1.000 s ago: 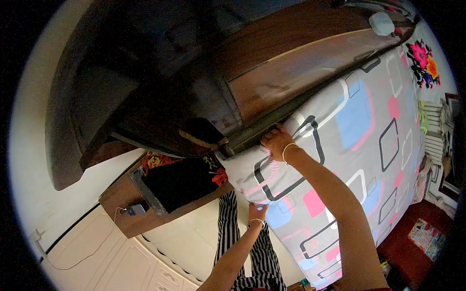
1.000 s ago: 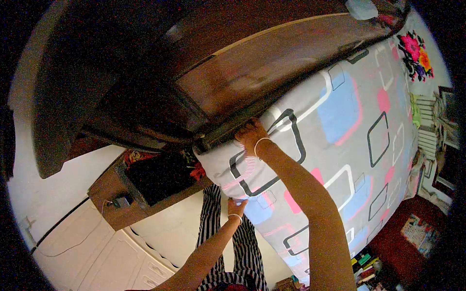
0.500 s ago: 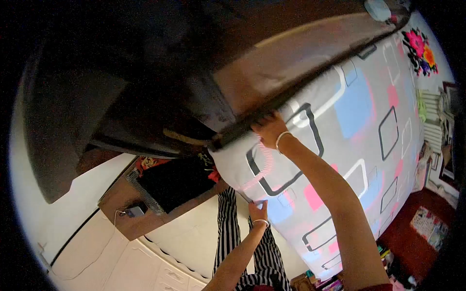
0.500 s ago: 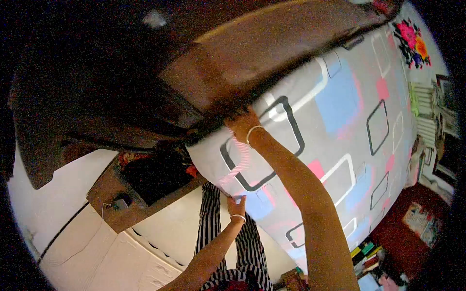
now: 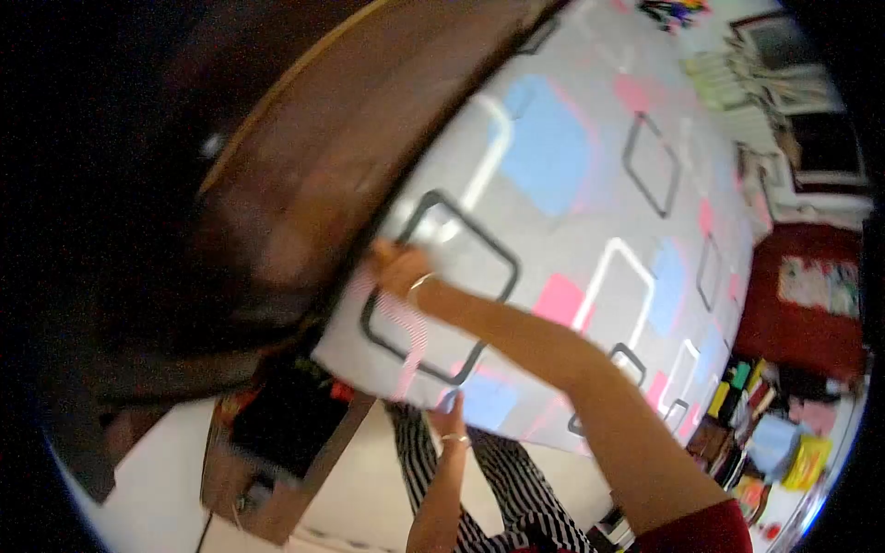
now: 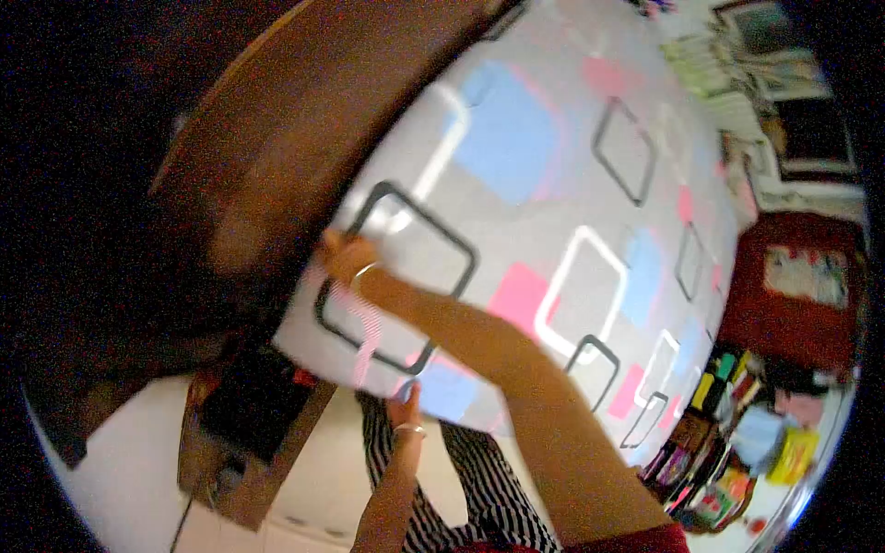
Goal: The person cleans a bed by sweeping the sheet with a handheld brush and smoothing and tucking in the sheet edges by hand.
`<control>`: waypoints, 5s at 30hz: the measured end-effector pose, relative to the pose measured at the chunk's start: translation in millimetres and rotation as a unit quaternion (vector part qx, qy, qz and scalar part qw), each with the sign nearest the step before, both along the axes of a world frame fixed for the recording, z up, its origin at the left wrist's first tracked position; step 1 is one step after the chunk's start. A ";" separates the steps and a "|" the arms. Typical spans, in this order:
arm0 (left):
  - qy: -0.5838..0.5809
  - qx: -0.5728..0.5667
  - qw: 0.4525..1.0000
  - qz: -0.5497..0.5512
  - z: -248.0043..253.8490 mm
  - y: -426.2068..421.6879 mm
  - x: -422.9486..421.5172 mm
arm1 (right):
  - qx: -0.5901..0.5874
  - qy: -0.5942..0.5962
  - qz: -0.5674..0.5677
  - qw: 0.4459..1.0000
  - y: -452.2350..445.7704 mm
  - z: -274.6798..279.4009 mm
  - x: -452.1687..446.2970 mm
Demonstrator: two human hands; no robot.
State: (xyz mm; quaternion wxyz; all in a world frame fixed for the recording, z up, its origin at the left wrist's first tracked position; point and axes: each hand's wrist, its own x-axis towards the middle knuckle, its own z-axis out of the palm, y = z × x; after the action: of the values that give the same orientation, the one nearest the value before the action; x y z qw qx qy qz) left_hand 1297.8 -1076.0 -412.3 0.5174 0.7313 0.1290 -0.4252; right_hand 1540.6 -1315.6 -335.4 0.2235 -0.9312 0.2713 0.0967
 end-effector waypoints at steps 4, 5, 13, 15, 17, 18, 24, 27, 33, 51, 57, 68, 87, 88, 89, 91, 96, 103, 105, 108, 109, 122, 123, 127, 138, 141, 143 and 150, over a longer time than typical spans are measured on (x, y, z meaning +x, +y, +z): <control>-0.014 -0.049 0.998 0.032 17.2 0.5 21.0 | -0.007 0.145 0.231 0.962 -1.7 6.8 11.9; 0.006 -0.023 1.000 -0.004 22.5 0.1 26.5 | -0.014 0.144 0.223 0.964 -10.3 15.4 11.9; 0.193 -0.145 0.968 0.070 9.3 16.7 39.1 | 0.033 -0.035 0.199 0.979 -18.9 19.2 -2.7; 0.157 -0.148 0.976 0.036 17.0 15.2 48.5 | 0.033 -0.060 0.178 0.982 -16.3 12.7 0.6; 0.124 -0.139 0.983 0.002 33.1 10.6 67.5 | -0.005 -0.078 0.183 0.980 -16.1 5.3 9.0; 0.130 -0.142 0.981 0.000 35.8 6.9 74.5 | 0.002 -0.079 0.183 0.980 -17.5 2.8 10.5; 0.174 -0.041 0.983 0.042 16.9 25.2 56.7 | 0.081 -0.099 0.169 0.977 -26.8 4.0 1.2; 0.254 0.138 0.954 0.075 33.7 23.2 67.0 | 0.087 -0.053 0.146 0.984 -21.3 12.1 -2.8; -0.321 -0.053 0.913 -0.246 105.8 5.3 110.7 | -0.026 -0.354 0.085 0.931 -35.1 35.6 -82.7; -0.540 -0.007 0.509 -0.671 135.0 -191.7 141.2 | -0.104 -0.124 -0.152 0.975 -50.4 23.2 -311.5; -0.520 0.050 0.463 -0.716 67.4 -65.6 130.3 | 0.020 0.073 -0.082 0.994 150.5 -16.6 -416.0; -0.495 0.070 0.799 -0.335 -10.9 4.1 177.3 | -0.097 0.072 -0.277 0.953 25.0 40.6 -471.7; -0.004 -0.156 0.706 -0.691 141.7 0.7 -141.3 | 0.526 -0.305 -0.605 0.515 132.4 150.8 -672.1; -0.150 -0.227 0.595 -0.757 149.3 -1.3 -144.8 | 0.520 -0.314 -0.608 0.512 124.7 179.7 -683.6; -0.010 -0.260 0.736 -0.625 170.2 -3.7 -149.9 | 0.534 -0.361 -0.625 0.440 120.7 205.7 -691.9; 0.132 -0.276 0.830 -0.467 254.6 -24.2 -166.1 | 0.540 -0.414 -0.639 0.360 119.3 237.6 -707.3; 0.386 -0.183 0.890 -0.158 359.0 -34.4 -177.3 | 0.486 -0.635 -0.581 0.153 155.0 294.9 -717.4; 0.434 -0.137 0.869 -0.194 384.4 -34.4 -176.6 | 0.444 -0.728 -0.519 0.053 229.7 359.4 -714.4; 0.469 -0.158 0.837 -0.232 397.5 -36.2 -186.3 | 0.424 -0.759 -0.492 0.034 251.3 371.8 -729.5; 0.447 -0.130 0.847 -0.257 425.5 -41.2 -224.4 | 0.368 -0.798 -0.476 0.023 281.4 397.3 -761.3; 0.443 -0.124 0.846 -0.269 432.6 -45.3 -240.7 | 0.361 -0.804 -0.472 0.014 292.7 401.2 -772.7; 0.559 -0.093 0.723 -0.395 472.0 26.2 -570.0 | 0.254 -0.873 -0.409 -0.077 449.2 405.9 -990.1; 0.557 -0.089 0.722 -0.400 479.5 40.2 -597.2 | 0.239 -0.881 -0.402 -0.071 456.7 411.2 -1011.7; 0.682 -0.100 0.585 -0.428 501.2 79.2 -691.1 | 0.151 -0.912 -0.368 -0.102 481.0 452.8 -1079.5; 0.736 -0.042 0.388 -0.553 582.8 95.6 -927.3 | -0.081 -0.948 -0.290 -0.101 490.5 504.2 -1206.7; 0.748 -0.014 0.367 -0.553 583.5 95.5 -976.7 | -0.125 -0.946 -0.275 -0.119 486.3 509.5 -1243.5; 0.748 -0.001 0.347 -0.566 581.3 99.5 -1004.3 | -0.156 -0.942 -0.268 -0.126 486.9 506.5 -1262.6; 0.739 0.084 0.326 -0.584 588.9 139.8 -1096.8 | -0.248 -0.921 -0.251 -0.165 519.0 506.2 -1325.7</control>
State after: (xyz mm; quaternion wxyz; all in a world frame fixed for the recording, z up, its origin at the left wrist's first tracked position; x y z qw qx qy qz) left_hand 201.0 -936.2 176.7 -0.2368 0.0431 0.0330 -0.9700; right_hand 215.0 -796.6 170.8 -0.0067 -0.0777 -0.0068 0.9969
